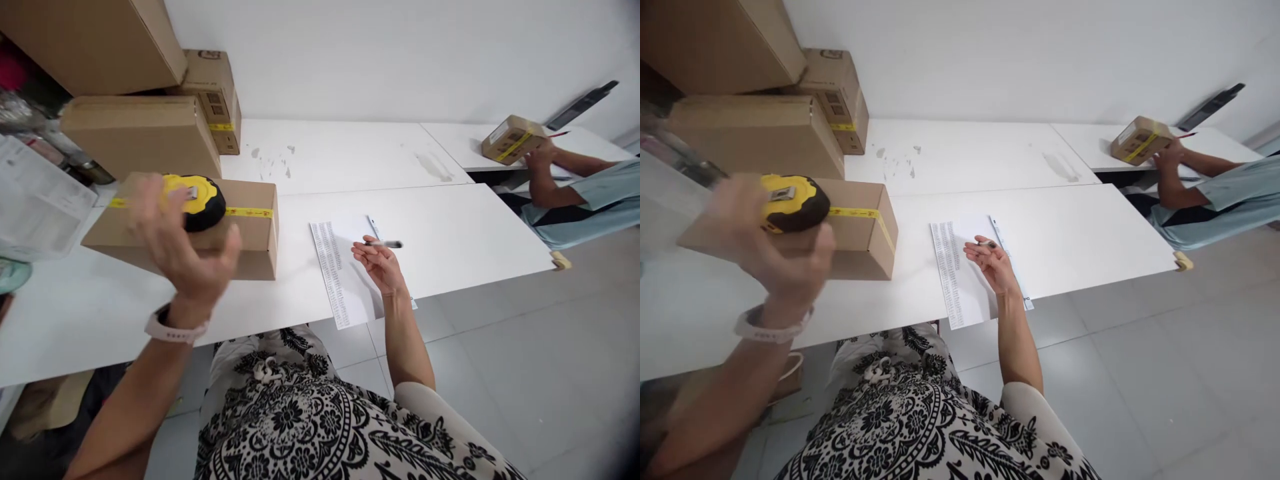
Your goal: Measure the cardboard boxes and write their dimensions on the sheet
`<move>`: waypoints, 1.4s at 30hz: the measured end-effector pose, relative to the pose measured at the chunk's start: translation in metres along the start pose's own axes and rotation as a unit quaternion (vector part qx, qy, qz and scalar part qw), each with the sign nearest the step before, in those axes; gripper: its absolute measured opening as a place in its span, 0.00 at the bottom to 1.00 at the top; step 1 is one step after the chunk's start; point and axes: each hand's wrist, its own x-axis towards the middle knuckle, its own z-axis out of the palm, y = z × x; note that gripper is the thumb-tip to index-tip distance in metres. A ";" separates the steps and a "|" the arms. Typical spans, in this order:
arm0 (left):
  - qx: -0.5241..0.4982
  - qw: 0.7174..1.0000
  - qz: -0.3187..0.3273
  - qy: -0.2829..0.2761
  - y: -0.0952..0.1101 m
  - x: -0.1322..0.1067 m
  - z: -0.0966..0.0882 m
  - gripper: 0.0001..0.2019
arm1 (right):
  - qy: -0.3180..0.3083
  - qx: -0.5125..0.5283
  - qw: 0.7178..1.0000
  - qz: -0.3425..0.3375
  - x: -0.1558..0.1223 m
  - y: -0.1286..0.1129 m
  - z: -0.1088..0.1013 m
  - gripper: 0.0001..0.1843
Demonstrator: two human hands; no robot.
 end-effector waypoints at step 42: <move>0.214 0.799 0.226 -0.514 0.041 -0.159 0.125 0.27 | 0.026 -0.373 0.924 -0.080 -0.006 0.050 0.004 0.16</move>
